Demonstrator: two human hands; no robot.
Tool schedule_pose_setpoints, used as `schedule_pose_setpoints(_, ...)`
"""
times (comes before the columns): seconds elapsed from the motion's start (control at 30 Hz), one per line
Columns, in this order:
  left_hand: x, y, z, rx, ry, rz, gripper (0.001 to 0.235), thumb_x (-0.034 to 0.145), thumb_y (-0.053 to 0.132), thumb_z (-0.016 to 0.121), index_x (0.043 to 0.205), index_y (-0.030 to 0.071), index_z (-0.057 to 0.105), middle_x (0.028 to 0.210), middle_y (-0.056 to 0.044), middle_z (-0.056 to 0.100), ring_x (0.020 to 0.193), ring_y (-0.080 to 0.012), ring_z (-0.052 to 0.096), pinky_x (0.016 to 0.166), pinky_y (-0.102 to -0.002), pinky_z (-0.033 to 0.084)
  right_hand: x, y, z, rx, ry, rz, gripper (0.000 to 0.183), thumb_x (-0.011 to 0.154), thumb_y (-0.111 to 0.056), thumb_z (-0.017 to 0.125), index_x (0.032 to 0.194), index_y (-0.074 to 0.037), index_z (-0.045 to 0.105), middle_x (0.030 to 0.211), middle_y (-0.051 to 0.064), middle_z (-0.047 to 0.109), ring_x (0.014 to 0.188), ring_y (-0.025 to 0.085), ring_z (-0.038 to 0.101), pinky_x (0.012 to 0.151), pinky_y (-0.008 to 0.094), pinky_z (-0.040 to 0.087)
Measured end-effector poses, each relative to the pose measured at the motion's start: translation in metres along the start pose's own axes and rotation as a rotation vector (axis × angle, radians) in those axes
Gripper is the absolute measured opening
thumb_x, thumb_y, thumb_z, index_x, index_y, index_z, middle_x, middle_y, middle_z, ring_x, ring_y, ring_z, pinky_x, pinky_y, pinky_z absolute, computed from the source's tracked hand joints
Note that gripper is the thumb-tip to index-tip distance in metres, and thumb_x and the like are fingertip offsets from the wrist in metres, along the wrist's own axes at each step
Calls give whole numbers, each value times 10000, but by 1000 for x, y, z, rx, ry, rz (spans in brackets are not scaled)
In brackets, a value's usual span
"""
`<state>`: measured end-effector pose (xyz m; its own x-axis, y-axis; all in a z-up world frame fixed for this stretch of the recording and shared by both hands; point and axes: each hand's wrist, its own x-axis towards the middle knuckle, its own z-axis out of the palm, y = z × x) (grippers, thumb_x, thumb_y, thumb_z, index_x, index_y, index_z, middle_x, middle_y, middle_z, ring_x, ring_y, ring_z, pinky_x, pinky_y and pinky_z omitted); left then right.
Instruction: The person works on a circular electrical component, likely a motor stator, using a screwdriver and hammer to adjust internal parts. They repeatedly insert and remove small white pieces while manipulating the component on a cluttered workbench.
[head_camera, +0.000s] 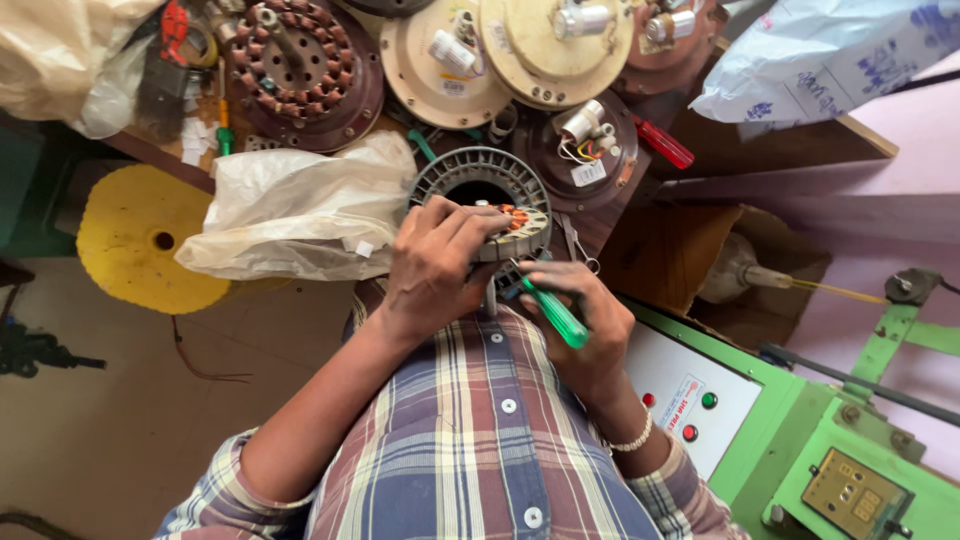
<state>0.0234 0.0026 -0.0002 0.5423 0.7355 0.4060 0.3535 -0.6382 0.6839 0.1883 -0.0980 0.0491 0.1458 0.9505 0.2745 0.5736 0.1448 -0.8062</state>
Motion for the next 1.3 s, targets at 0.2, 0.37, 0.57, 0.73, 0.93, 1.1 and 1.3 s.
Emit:
schedule_pose_setpoints(0.2, -1, -3, 5, 6, 2, 17, 542, 738, 146, 859, 1235, 104, 648, 1181, -50, 704, 1047, -270, 615, 920, -426, 476, 0, 0, 1, 15, 28, -11, 280, 855, 70, 803, 1089, 8, 662, 1115, 152, 754, 1060, 248, 765, 913, 327, 624)
schedule_pose_setpoints(0.37, -5, -4, 8, 3, 32, 10, 510, 777, 135, 849, 1243, 119, 642, 1180, -43, 699, 1072, -266, 620, 931, -414, 480, -4, 5, 7, 6, 47, 8, 264, 880, 74, 787, 1106, 18, 661, 1113, 154, 755, 1043, 247, 767, 908, 314, 621)
schedule_pose_setpoints(0.57, -3, -1, 8, 22, 27, 0, 525, 727, 139, 843, 1214, 118, 648, 1172, -42, 697, 1066, -273, 617, 905, -424, 470, -8, 11, 14, 76, 83, 27, 237, 924, 60, 743, 1124, 13, 626, 1138, 150, 748, 1015, 219, 760, 912, 294, 615)
schedule_pose_setpoints(0.73, 0, -1, 4, -5, 7, -14, 510, 753, 150, 851, 1219, 126, 645, 1185, -39, 699, 1054, -269, 611, 904, -425, 474, -2, 19, 8, 185, 150, 80, 207, 954, 44, 724, 1139, 1, 641, 1119, 124, 759, 961, 148, 735, 819, 255, 614)
schedule_pose_setpoints(0.93, 5, 2, -2, -7, -14, -21, 540, 740, 158, 851, 1243, 128, 658, 1152, -45, 691, 1050, -283, 615, 907, -426, 479, -4, 30, 1, 138, -24, 33, 195, 989, 27, 686, 1170, 16, 616, 1172, 162, 735, 1035, 187, 742, 892, 286, 632)
schedule_pose_setpoints(1.1, 3, 10, -2, 182, -94, -64, 510, 772, 107, 838, 1247, 79, 654, 1135, -72, 704, 1020, -289, 618, 866, -437, 472, -8, 41, -19, 251, 213, 64, 154, 1054, -62, 664, 1179, 10, 608, 1173, 170, 747, 1045, 203, 743, 992, 327, 620)
schedule_pose_setpoints(1.3, -7, -20, 15, -21, -30, 43, 546, 771, 26, 807, 1286, 76, 634, 1223, -77, 715, 1093, -299, 641, 966, -425, 488, -19, 56, -27, 673, 321, 205, 311, 943, -134, 792, 1149, 28, 622, 1157, 191, 728, 1079, 289, 747, 1008, 409, 628)
